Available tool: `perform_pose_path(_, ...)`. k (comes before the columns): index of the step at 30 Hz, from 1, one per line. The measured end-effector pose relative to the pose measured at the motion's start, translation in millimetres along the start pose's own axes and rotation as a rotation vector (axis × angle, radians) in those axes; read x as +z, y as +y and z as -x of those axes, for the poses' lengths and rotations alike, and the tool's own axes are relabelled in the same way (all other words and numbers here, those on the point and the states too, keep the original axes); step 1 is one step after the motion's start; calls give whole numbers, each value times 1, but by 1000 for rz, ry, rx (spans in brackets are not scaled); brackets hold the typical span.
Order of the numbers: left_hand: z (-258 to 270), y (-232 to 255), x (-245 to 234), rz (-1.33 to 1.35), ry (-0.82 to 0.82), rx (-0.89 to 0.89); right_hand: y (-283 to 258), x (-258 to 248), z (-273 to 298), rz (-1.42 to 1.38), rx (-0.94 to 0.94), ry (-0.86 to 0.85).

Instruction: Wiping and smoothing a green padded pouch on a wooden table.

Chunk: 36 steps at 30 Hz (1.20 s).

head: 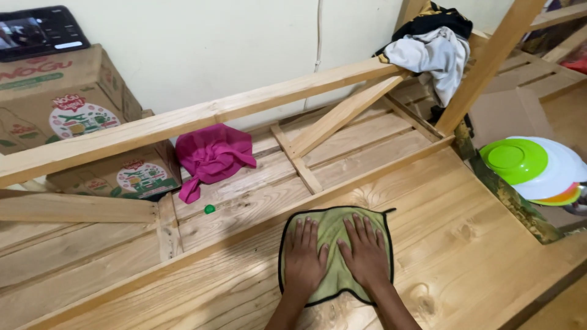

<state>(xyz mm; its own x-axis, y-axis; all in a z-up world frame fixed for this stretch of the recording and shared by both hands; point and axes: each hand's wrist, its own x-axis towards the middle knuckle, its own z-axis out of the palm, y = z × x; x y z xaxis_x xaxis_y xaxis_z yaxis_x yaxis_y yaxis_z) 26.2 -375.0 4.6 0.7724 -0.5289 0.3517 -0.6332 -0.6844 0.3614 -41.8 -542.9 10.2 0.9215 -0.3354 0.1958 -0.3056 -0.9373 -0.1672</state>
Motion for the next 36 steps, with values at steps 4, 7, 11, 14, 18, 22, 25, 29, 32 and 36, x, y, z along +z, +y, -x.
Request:
perform_pose_path(4, 4, 18, 10, -27, 16, 64, 19, -2, 31, 20, 52, 32)
perform_pose_path(7, 6, 27, 3, 43, -30, 122, 24, 2, 38, 44, 87, 57)
perform_pose_path(11, 6, 21, -7, 138, -96, 120, 16, 10, 20, 79, 96, 46)
perform_pose_path(14, 5, 4, -12, 128, -105, 79, -5, 16, 0, 93, 58, 42)
perform_pose_path(18, 12, -23, -19, 30, 15, 35, -38, 16, -10, 73, -19, 32)
perform_pose_path(22, 33, -31, -38, -28, 51, 26, -50, 18, 3, 33, -77, 39)
perform_pose_path(25, 51, -24, -40, -8, 33, 11, -50, 12, 26, 14, -94, 40)
perform_pose_path(29, 65, -9, -40, 4, 81, 55, -46, 4, 49, 10, -87, 50)
perform_pose_path(32, 63, -6, -45, 25, 21, 62, -46, 5, 50, 11, -83, 54)
perform_pose_path(36, 45, -15, -44, 65, -71, 27, -50, 14, 29, 25, -70, 58)
